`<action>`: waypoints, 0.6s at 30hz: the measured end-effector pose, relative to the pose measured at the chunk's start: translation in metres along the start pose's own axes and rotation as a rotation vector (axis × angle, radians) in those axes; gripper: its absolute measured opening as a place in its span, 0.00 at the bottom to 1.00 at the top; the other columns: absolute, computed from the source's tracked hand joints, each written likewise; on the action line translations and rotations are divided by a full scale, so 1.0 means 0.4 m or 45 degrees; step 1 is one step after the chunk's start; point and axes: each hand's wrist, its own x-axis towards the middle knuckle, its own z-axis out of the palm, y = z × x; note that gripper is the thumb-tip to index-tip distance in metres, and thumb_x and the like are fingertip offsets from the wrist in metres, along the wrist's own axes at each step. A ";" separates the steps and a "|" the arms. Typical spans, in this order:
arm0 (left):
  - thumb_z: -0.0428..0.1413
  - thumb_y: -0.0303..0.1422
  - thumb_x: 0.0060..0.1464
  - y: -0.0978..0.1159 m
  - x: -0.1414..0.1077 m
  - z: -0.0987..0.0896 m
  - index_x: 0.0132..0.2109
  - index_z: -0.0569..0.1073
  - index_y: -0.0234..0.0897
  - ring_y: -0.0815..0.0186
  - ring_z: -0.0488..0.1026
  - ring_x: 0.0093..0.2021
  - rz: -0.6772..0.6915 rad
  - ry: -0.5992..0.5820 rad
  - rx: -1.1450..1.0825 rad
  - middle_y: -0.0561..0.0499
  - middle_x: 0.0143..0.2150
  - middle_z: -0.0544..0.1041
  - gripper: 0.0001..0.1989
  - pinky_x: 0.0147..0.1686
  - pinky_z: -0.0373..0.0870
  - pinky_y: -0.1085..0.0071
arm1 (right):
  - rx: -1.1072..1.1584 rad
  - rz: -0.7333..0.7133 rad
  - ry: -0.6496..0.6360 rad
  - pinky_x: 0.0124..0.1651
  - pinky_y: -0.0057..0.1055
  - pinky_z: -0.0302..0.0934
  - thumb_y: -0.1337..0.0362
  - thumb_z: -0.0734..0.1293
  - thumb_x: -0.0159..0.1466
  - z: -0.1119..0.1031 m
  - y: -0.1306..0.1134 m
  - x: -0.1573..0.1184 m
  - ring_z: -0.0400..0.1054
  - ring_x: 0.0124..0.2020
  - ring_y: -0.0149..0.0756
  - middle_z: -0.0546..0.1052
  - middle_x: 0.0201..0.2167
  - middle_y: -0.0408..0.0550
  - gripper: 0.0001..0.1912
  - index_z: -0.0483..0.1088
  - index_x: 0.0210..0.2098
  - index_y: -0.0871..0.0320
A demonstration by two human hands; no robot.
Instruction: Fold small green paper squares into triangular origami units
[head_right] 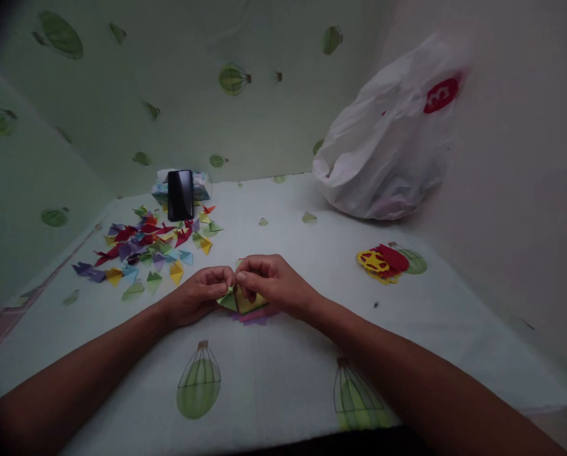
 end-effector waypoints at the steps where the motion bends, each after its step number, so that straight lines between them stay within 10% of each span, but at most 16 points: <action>1: 0.66 0.33 0.50 -0.001 0.000 0.000 0.34 0.72 0.33 0.71 0.68 0.28 0.002 0.002 0.011 0.53 0.29 0.71 0.11 0.28 0.62 0.76 | -0.002 0.005 -0.004 0.29 0.26 0.57 0.53 0.68 0.61 0.002 0.001 0.000 0.61 0.23 0.27 0.69 0.20 0.40 0.16 0.70 0.29 0.61; 18: 0.66 0.35 0.49 0.002 0.003 0.005 0.36 0.73 0.34 0.67 0.71 0.30 0.014 0.018 0.042 0.52 0.29 0.73 0.11 0.34 0.66 0.71 | 0.304 0.114 -0.022 0.28 0.25 0.60 0.53 0.71 0.59 0.023 0.045 0.003 0.64 0.22 0.26 0.70 0.19 0.39 0.17 0.68 0.26 0.60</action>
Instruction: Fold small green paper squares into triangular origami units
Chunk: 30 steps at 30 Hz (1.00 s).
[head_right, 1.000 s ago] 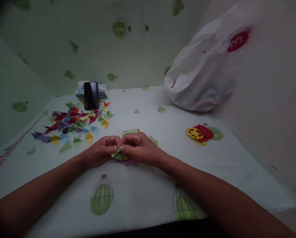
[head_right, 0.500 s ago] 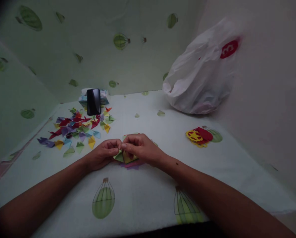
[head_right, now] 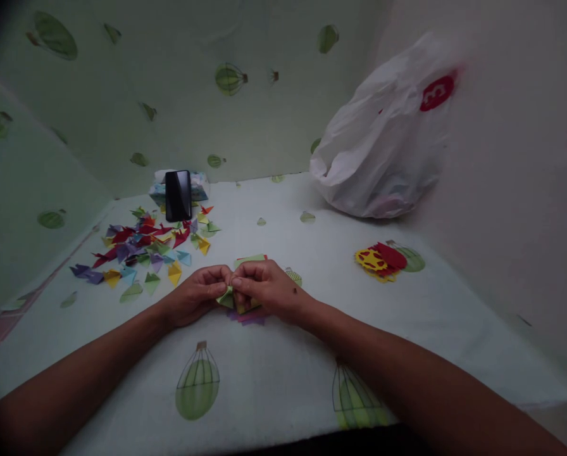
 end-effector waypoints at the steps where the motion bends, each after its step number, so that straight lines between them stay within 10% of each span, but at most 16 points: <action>1: 0.66 0.34 0.50 -0.001 0.000 -0.001 0.36 0.73 0.34 0.67 0.72 0.30 0.001 -0.002 -0.007 0.51 0.29 0.74 0.11 0.34 0.67 0.71 | -0.002 -0.017 0.003 0.29 0.26 0.60 0.53 0.71 0.60 -0.002 0.002 0.001 0.64 0.22 0.26 0.70 0.20 0.39 0.17 0.68 0.26 0.60; 30: 0.66 0.33 0.46 -0.009 0.007 0.048 0.32 0.71 0.33 0.71 0.68 0.27 0.408 0.628 0.322 0.56 0.26 0.72 0.11 0.30 0.64 0.75 | -0.998 -0.502 0.480 0.35 0.31 0.58 0.68 0.66 0.60 0.000 0.033 0.021 0.65 0.31 0.34 0.69 0.28 0.44 0.05 0.67 0.27 0.58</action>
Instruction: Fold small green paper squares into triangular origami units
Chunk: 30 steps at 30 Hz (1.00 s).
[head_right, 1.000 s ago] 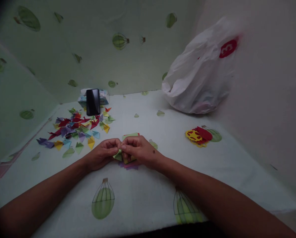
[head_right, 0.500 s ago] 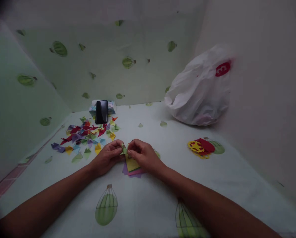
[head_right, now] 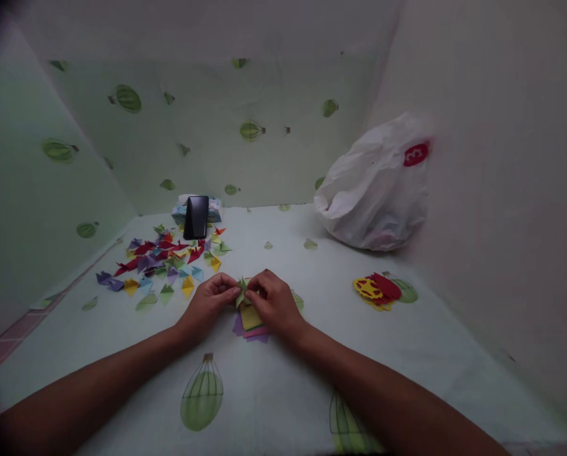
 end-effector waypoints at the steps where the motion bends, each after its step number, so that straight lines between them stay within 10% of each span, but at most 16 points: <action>1: 0.66 0.33 0.46 0.000 -0.001 0.002 0.32 0.71 0.33 0.71 0.68 0.28 0.005 -0.004 0.008 0.55 0.27 0.72 0.11 0.30 0.64 0.75 | -0.010 0.005 0.004 0.36 0.31 0.58 0.68 0.66 0.60 0.002 -0.001 -0.001 0.65 0.31 0.34 0.70 0.28 0.45 0.06 0.67 0.27 0.58; 12: 0.59 0.36 0.55 -0.008 -0.009 0.008 0.36 0.72 0.36 0.68 0.67 0.27 0.255 -0.056 0.161 0.54 0.28 0.71 0.08 0.29 0.64 0.72 | -0.241 0.010 0.103 0.36 0.30 0.58 0.69 0.65 0.60 -0.019 0.025 0.109 0.65 0.31 0.35 0.72 0.28 0.45 0.04 0.68 0.27 0.58; 21: 0.56 0.29 0.57 -0.010 -0.025 0.002 0.35 0.75 0.38 0.65 0.69 0.31 0.600 -0.222 0.522 0.50 0.31 0.75 0.04 0.34 0.63 0.69 | -0.463 -0.077 -0.032 0.41 0.31 0.57 0.73 0.66 0.59 0.116 0.115 0.303 0.65 0.34 0.34 0.71 0.31 0.47 0.05 0.72 0.27 0.61; 30: 0.54 0.28 0.59 -0.017 -0.017 0.002 0.36 0.75 0.37 0.64 0.72 0.31 0.721 -0.310 0.682 0.48 0.31 0.78 0.05 0.34 0.65 0.70 | -0.649 -0.135 -0.194 0.50 0.42 0.66 0.62 0.67 0.67 0.156 0.195 0.321 0.70 0.46 0.39 0.75 0.45 0.51 0.10 0.72 0.45 0.62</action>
